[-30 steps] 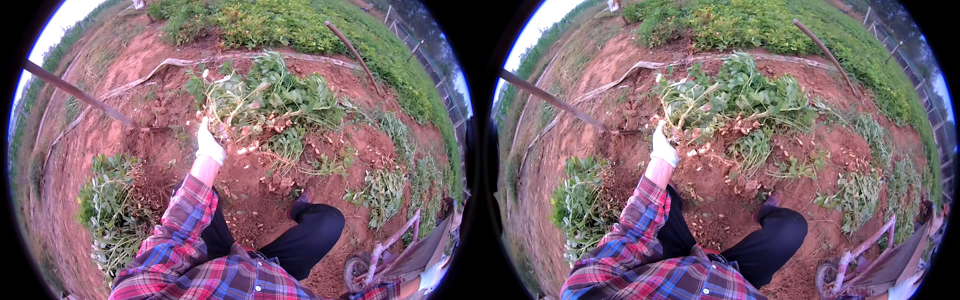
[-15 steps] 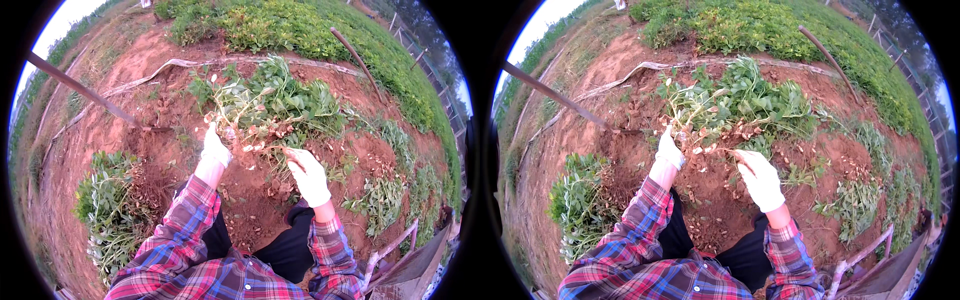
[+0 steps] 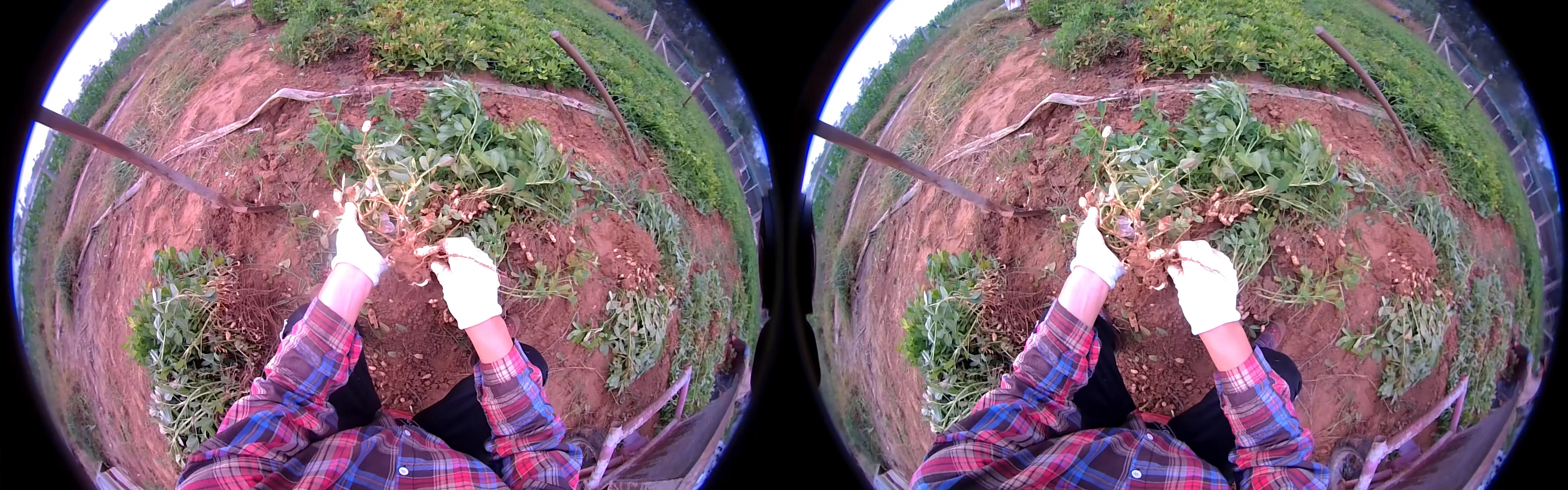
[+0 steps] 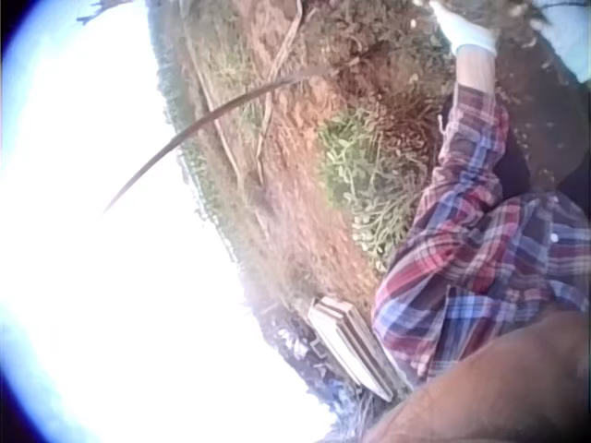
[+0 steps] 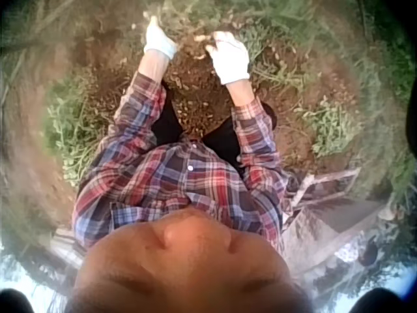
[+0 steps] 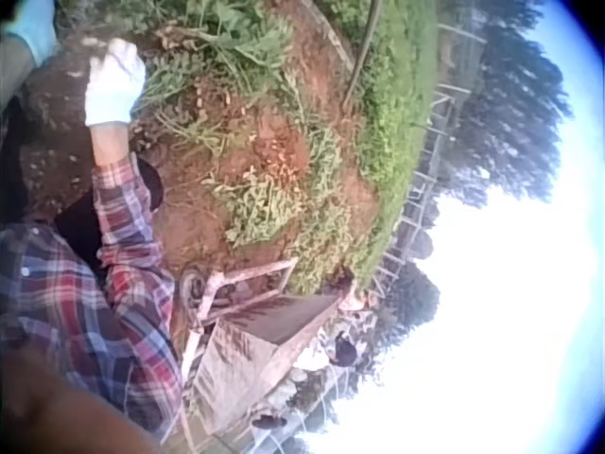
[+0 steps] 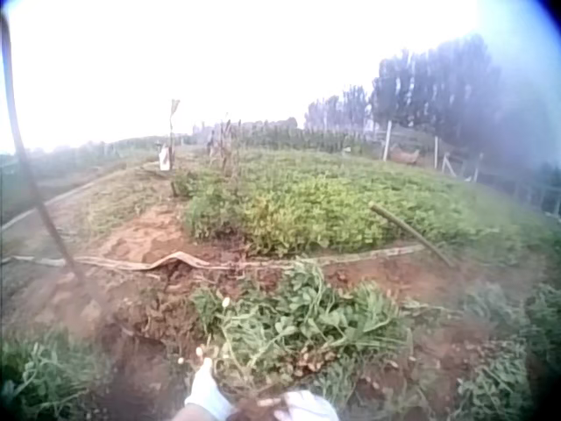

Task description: The person squats in a garden and harvests peanuts by hand. They pull peanut plants from the soil, shake off dirt, and detach the peanuts from the roots, placing them on the ground.

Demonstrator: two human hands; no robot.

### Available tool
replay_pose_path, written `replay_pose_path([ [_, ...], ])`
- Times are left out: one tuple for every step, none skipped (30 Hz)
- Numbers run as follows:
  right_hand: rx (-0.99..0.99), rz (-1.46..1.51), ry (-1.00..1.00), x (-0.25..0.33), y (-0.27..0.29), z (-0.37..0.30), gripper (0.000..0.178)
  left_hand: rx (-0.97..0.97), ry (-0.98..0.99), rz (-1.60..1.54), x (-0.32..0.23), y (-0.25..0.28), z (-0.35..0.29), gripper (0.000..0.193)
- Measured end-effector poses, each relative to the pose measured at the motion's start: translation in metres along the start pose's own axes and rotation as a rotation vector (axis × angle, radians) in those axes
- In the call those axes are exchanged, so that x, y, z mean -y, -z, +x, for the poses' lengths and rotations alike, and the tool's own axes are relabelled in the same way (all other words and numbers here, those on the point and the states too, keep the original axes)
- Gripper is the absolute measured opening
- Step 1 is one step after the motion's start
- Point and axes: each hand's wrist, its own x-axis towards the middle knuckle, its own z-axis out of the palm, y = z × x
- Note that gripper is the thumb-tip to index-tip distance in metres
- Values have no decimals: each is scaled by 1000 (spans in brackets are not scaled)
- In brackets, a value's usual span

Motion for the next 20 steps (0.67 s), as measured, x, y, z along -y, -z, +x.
replay_pose_path([
  [30,-118,-4,8,5,3,26,22,-46,-28,1,-3,-3,42],
  [20,-115,-39,8,4,2,26,-1,-37,-6,2,-6,-7,41],
  [10,-112,-75,8,2,0,26,-24,-28,18,3,-7,-11,41],
  [-4,-112,-110,8,2,-1,26,-43,-19,41,1,-13,-20,40],
  [-56,-171,-179,5,7,2,23,-48,-29,5,-2,-18,-27,38],
  [-60,-59,-271,-6,8,2,19,39,-13,-48,-4,-5,-13,35],
  [-68,129,-375,-12,17,3,17,20,-16,-47,-8,-9,-18,35],
  [-77,317,-475,-17,27,4,16,4,-19,-46,-11,-15,-26,35],
  [-67,397,-562,-25,38,2,18,4,-24,-63,-12,-18,-30,35],
  [-58,476,-646,-33,51,-1,20,-17,-39,-44,-13,-20,-30,35],
  [-74,539,-716,-38,63,-5,24,-51,-62,-21,-15,-19,-28,36],
  [-131,685,-763,-42,80,-9,26,-85,-83,2,-16,-17,-25,36],
  [-192,633,-721,-52,99,-20,26,-88,-99,40,-16,-12,-19,44],
  [-255,596,-701,-54,128,-33,26,-58,-89,-13,-19,-8,-14,44],
  [-368,483,-654,-53,161,-50,27,-30,-80,-67,-22,-5,-11,44],
  [-533,307,-627,-40,197,-65,31,-7,-67,-120,-23,1,-8,43],
  [-671,246,-607,-37,241,-86,33,20,-60,-155,-27,9,-6,41],
  [-865,12,-659,-20,290,-103,35,34,-22,-141,-21,2,-8,41],
  [-966,-76,-692,-18,342,-136,39,37,-11,-141,-25,-2,-19,40],
  [-1001,-419,-668,-15,393,-162,39,48,2,-136,-27,-7,-27,39],
])
